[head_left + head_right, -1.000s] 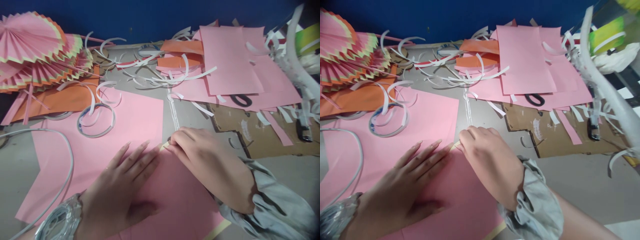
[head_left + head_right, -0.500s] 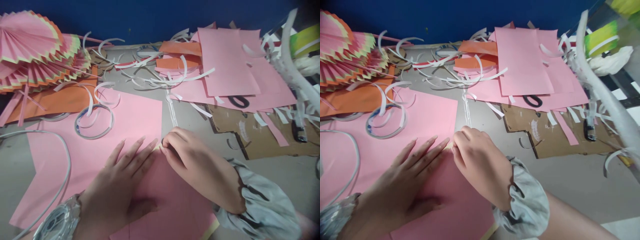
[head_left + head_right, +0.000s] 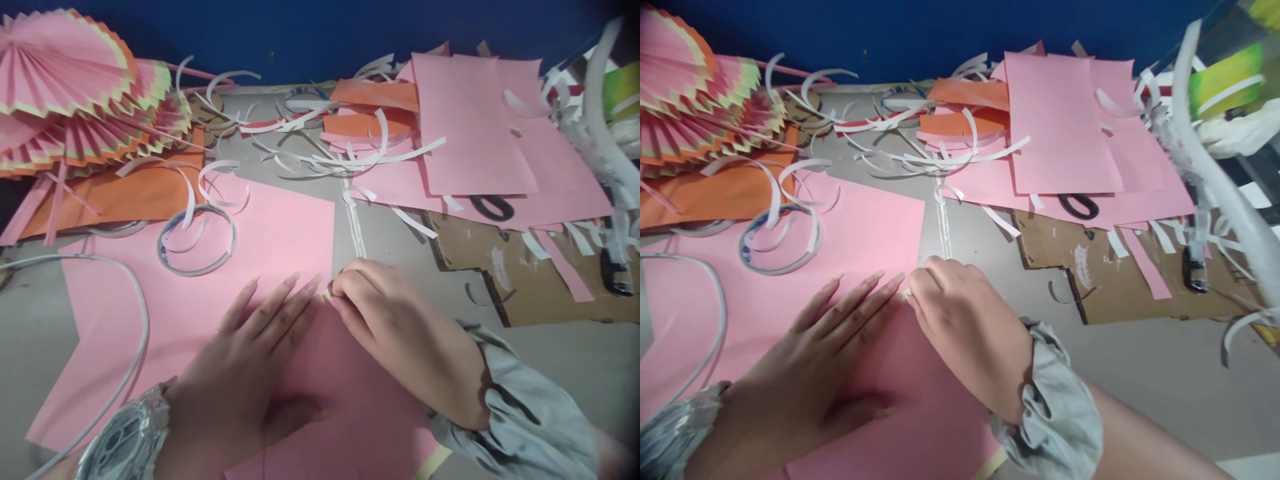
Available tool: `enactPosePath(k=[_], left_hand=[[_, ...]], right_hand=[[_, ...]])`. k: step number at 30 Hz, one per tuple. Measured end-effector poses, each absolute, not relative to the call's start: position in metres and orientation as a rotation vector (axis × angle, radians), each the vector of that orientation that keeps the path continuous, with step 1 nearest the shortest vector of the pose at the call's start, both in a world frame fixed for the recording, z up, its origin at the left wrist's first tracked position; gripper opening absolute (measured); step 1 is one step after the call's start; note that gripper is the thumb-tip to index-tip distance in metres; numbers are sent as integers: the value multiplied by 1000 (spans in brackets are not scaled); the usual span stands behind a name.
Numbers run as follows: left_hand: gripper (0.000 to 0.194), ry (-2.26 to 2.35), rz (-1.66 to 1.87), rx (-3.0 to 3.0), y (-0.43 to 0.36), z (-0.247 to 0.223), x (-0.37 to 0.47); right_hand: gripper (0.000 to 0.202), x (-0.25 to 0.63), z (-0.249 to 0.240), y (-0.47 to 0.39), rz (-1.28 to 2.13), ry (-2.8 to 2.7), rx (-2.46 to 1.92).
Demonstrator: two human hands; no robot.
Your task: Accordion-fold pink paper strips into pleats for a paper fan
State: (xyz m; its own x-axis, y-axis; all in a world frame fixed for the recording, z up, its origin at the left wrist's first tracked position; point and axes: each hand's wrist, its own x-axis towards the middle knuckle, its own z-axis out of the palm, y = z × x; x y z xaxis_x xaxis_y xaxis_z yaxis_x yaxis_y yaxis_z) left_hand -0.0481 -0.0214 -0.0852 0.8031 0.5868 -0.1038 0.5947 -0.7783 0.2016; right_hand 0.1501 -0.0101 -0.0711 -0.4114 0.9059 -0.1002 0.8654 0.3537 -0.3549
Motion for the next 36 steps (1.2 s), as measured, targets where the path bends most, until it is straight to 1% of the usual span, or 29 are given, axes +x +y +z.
enactPosePath(k=[7, 15, 22, 28, 36], left_hand=[[79, 942, -34, 2752, -20, -83, -47], [78, 944, -56, 2768, -21, -82, -46], [77, 927, -62, 2768, -19, -81, -45], [77, 923, -68, 2757, -21, -82, -46], [73, 909, -43, 2754, -23, -83, -49]], right_hand=[[10, 153, -68, -17, 491, -2626, -1476], [12, 154, -68, -17, 595, -2595, -1360], [11, 157, -63, -19, 694, -2543, -1420], [13, 153, -58, -18, 826, -2298, -1594], [12, 156, -65, -12, 797, -2245, -1654]])
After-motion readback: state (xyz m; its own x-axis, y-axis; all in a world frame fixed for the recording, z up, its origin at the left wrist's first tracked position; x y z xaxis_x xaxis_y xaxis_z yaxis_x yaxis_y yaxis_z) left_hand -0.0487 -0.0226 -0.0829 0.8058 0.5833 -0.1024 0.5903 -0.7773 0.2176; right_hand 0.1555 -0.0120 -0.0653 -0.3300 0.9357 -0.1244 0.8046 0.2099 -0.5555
